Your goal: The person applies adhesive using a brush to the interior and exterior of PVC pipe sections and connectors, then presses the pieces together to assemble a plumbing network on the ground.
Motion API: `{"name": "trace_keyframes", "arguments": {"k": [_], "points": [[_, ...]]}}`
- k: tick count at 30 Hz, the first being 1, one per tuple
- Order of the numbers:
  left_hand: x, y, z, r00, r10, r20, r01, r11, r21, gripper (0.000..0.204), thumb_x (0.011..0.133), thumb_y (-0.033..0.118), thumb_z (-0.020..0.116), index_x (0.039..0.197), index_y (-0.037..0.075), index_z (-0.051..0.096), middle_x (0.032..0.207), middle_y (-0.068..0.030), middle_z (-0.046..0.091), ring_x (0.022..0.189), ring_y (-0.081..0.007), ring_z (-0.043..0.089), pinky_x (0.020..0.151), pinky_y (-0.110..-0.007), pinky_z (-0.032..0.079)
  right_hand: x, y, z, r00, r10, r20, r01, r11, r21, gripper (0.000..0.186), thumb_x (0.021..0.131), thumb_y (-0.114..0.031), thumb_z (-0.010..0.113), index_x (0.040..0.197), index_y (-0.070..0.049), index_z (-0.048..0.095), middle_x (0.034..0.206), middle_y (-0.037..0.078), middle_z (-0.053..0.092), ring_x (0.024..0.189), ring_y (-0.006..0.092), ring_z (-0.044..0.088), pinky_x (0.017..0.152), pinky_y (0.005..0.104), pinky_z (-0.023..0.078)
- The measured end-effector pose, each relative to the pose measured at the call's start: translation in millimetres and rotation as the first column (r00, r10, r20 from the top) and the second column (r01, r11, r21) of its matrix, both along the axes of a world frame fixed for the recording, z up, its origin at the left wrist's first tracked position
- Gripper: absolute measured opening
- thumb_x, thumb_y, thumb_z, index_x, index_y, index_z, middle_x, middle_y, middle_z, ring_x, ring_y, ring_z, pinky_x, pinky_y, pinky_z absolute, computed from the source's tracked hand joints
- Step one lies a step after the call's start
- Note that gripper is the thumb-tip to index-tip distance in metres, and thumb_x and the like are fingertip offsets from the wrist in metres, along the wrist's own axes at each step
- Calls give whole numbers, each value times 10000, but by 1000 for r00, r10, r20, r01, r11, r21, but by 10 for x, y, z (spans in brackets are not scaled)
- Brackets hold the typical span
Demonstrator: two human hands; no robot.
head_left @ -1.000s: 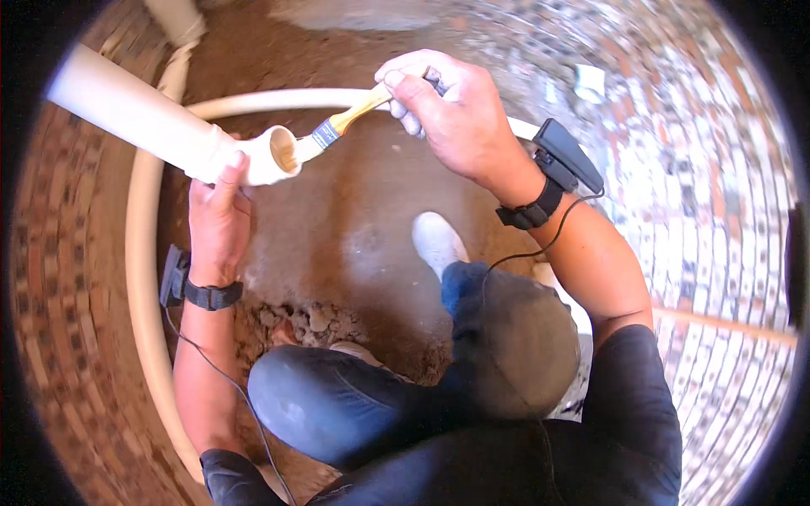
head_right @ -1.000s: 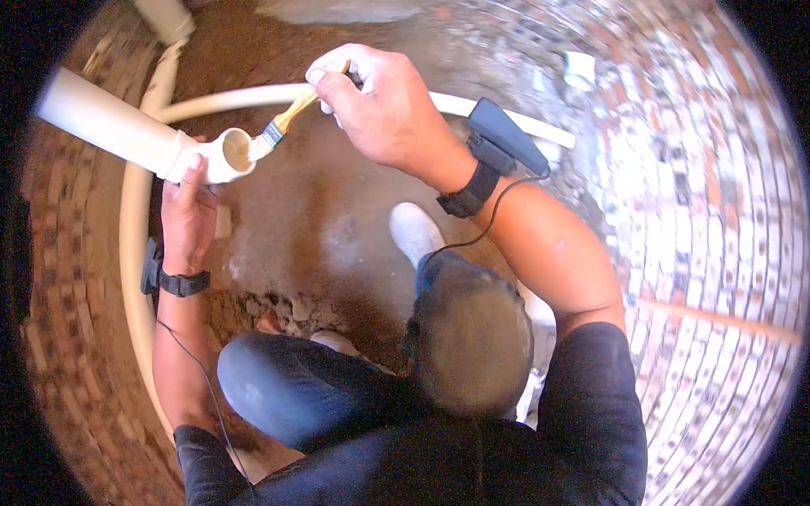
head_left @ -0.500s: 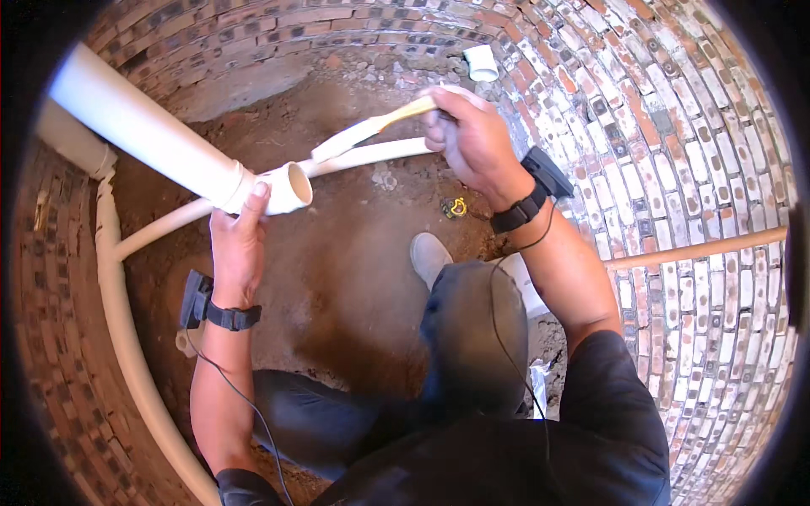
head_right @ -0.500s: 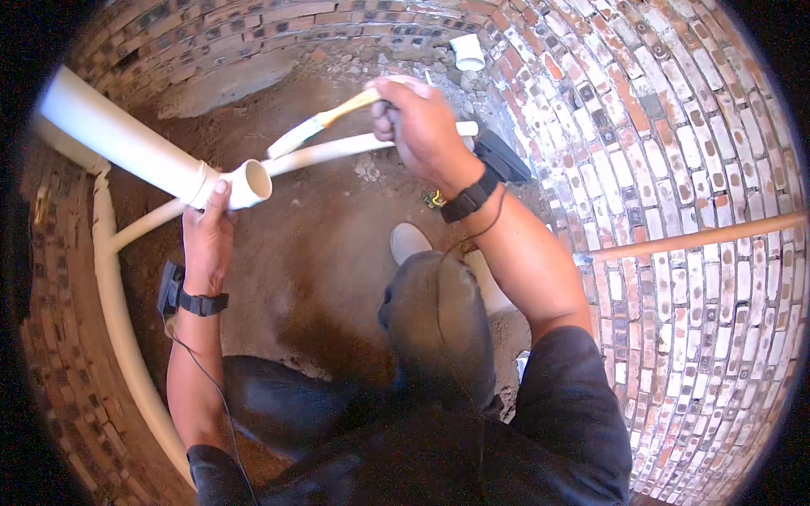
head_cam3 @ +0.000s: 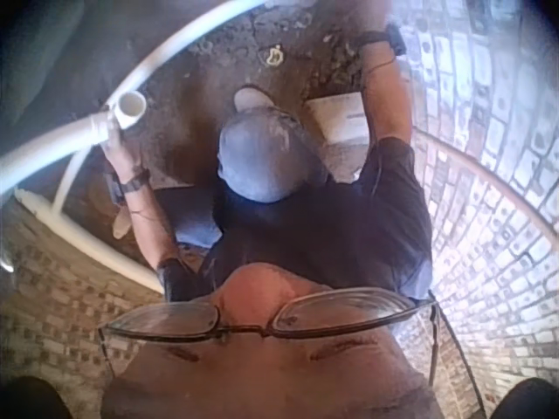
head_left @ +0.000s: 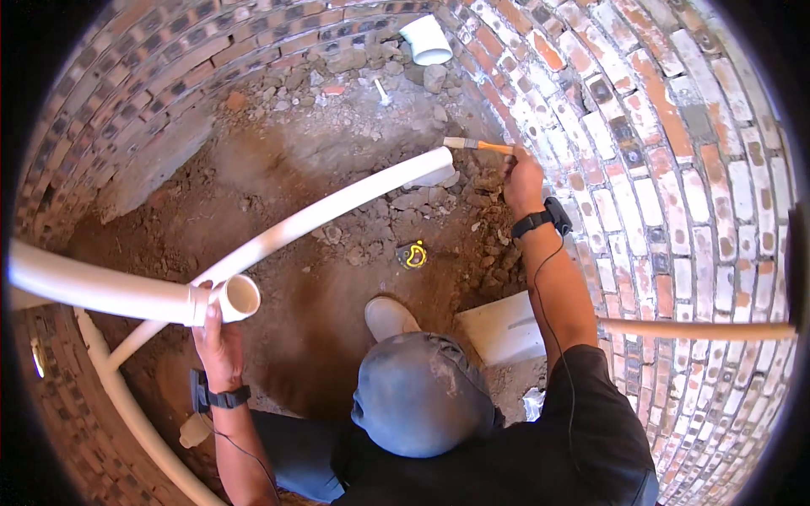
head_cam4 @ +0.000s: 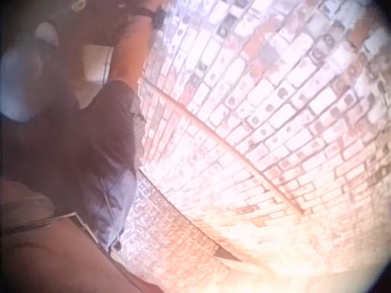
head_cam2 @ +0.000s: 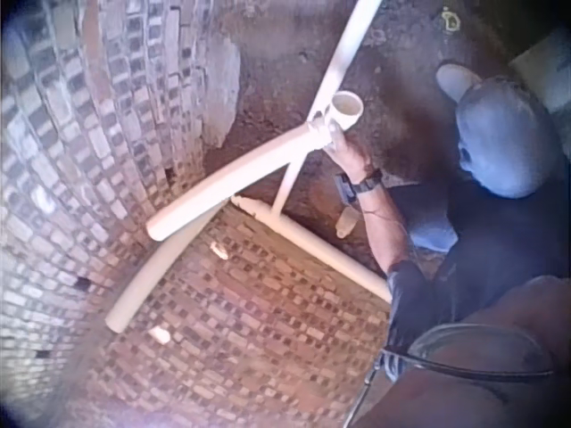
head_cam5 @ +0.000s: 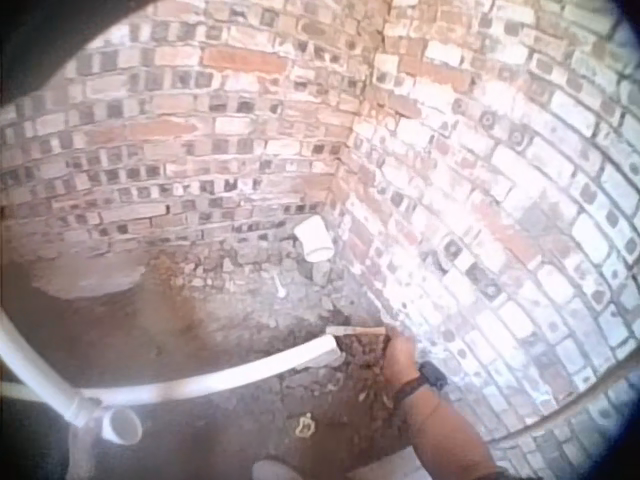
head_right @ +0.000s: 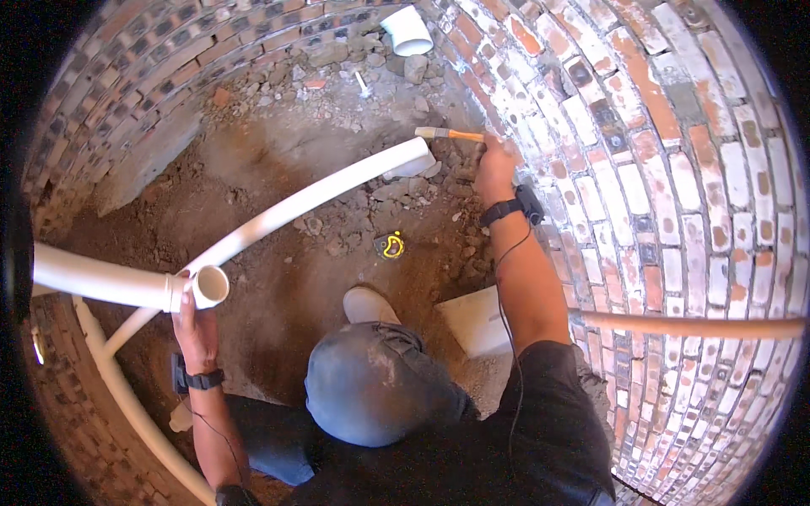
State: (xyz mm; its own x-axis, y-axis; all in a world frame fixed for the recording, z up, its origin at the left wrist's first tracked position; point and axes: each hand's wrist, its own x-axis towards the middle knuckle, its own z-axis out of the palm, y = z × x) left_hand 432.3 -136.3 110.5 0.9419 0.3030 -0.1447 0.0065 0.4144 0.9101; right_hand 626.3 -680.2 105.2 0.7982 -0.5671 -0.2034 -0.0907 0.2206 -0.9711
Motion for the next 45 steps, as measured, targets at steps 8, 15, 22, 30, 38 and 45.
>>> {"name": "trace_keyframes", "arguments": {"k": [8,15,22,30,38,45], "points": [[267,-381,-73,997,13,-78,-17,999,-49,649,958,307,707,1434,-29,422,1362,-144,555,1277,-246,550,1138,-422,414,122,-151,-893,997,-75,12,74,995,62,187,1001,-156,573,1074,6,631,730,19,571,568,113,517,493,270,419],[562,-583,23,996,-55,-69,54,998,-15,671,958,314,707,1451,-21,400,1361,-145,558,1281,-245,546,1139,-423,415,-338,-107,-944,988,-128,-91,144,969,199,225,1051,-164,530,1146,25,605,779,38,582,630,133,535,549,292,450],[600,-653,110,989,-134,-65,135,991,10,684,948,328,717,1450,-1,390,1357,-142,557,1269,-241,549,1132,-424,421,-210,-172,-1180,989,-129,-70,141,970,199,206,1040,-152,547,1131,24,606,758,45,578,593,136,524,521,299,439],[370,-547,42,989,-101,-106,109,992,71,700,947,359,713,1452,5,384,1354,-160,555,1280,-251,539,1130,-423,413,-87,-86,-1095,992,-109,-58,118,975,186,196,1029,-148,557,1120,18,608,753,38,585,587,124,524,508,285,426],[328,-599,59,989,-105,-101,118,983,141,680,980,373,670,1465,-13,391,1380,-142,543,1289,-245,538,1134,-436,409,232,76,-413,999,52,7,-33,729,-684,233,966,-206,618,980,16,689,828,164,698,722,273,659,705,396,512],[302,-658,55,988,-81,-129,96,989,115,683,975,380,676,1475,14,389,1379,-136,549,1274,-245,550,1108,-419,426,923,-10,-566,988,148,-32,-109,549,-829,309,931,-280,623,970,17,699,830,255,694,812,440,687,741,489,523]]}}
